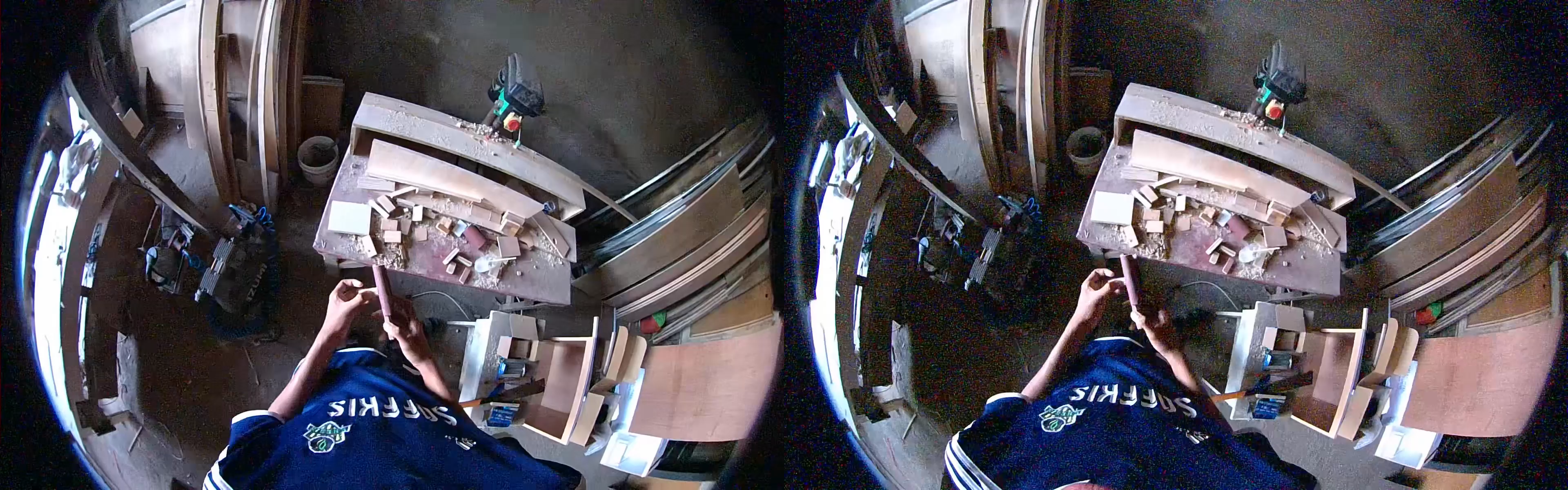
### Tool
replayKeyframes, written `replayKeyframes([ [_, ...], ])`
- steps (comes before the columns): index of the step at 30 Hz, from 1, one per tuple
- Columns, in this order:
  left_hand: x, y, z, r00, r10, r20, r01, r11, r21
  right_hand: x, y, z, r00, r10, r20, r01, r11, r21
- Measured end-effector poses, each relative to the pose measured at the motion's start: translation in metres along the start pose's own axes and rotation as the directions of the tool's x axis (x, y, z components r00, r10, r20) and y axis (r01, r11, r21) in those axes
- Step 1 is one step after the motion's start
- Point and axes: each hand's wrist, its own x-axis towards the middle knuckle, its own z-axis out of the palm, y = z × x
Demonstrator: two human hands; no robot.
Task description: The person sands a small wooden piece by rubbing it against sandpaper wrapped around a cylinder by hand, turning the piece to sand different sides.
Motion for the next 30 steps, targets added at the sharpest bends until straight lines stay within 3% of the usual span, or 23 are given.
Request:
replayKeyframes([
  [1,-0.003,0.005,0.002,0.999,-0.027,-0.030,0.026,1.000,-0.006,-0.003,-0.010,0.004,0.999,0.016,0.039,-0.019,0.998,0.066],
  [4,-0.001,-0.006,-0.008,1.000,-0.010,-0.015,0.010,1.000,0.003,0.009,0.045,-0.010,0.996,0.041,-0.081,-0.047,0.996,-0.077],
  [5,0.000,-0.009,-0.008,1.000,-0.013,-0.018,0.013,0.999,-0.036,0.013,0.053,-0.015,1.000,-0.009,-0.029,0.007,0.996,-0.084],
  [6,-0.003,-0.005,-0.003,1.000,0.007,-0.021,-0.009,0.995,-0.099,0.010,0.042,-0.012,0.998,-0.059,0.034,0.059,0.998,-0.001],
  [8,-0.002,-0.007,-0.008,1.000,0.001,-0.009,-0.002,0.995,-0.103,-0.002,-0.015,0.007,0.998,0.065,0.016,-0.066,0.996,0.054],
  [9,-0.003,-0.009,-0.009,1.000,-0.011,0.002,0.012,0.994,-0.109,-0.001,-0.012,0.001,0.989,0.096,0.115,-0.096,0.995,-0.001],
  [10,-0.005,-0.008,-0.007,1.000,-0.027,-0.007,0.026,0.993,-0.118,0.001,0.003,-0.004,0.990,0.095,0.105,-0.096,0.995,0.002],
  [12,-0.003,-0.017,-0.010,1.000,-0.021,0.007,0.021,0.996,-0.085,0.006,0.055,-0.016,0.993,0.053,-0.105,-0.076,0.971,-0.228],
  [13,-0.003,-0.013,-0.008,1.000,-0.005,0.012,0.006,0.999,-0.051,0.011,0.060,-0.007,0.981,-0.058,-0.185,0.043,0.995,-0.086],
  [15,-0.003,-0.016,-0.006,1.000,-0.017,0.020,0.018,0.998,-0.054,-0.001,0.037,-0.009,0.996,-0.011,-0.092,0.020,0.996,0.090],
  [16,-0.003,-0.020,-0.006,1.000,-0.022,0.011,0.022,0.998,-0.052,-0.007,0.035,-0.009,0.994,0.056,-0.091,-0.058,0.998,-0.010],
  [18,-0.002,-0.022,-0.008,0.998,-0.051,0.023,0.051,0.999,0.013,-0.009,0.043,-0.007,0.993,0.044,-0.112,-0.048,0.998,-0.032],
  [21,-0.001,-0.024,-0.002,0.996,-0.068,0.065,0.072,0.996,-0.055,-0.011,0.044,-0.008,0.975,0.056,-0.216,-0.088,0.986,-0.141],
  [22,-0.001,-0.024,-0.002,0.995,-0.074,0.073,0.079,0.995,-0.065,-0.011,0.041,-0.009,0.989,0.005,-0.145,-0.013,0.998,-0.054],
  [27,-0.003,-0.024,0.003,0.994,-0.085,0.073,0.089,0.994,-0.058,-0.016,0.033,-0.003,0.997,0.015,-0.082,-0.006,0.993,0.114],
  [29,0.002,-0.034,-0.006,0.995,-0.016,0.094,0.015,1.000,0.019,-0.013,0.062,-0.013,0.981,-0.007,-0.191,-0.031,0.980,-0.195],
  [30,0.001,-0.036,-0.006,0.995,-0.030,0.097,0.028,0.999,0.024,-0.016,0.051,-0.011,0.992,-0.014,-0.128,0.002,0.996,-0.095],
])
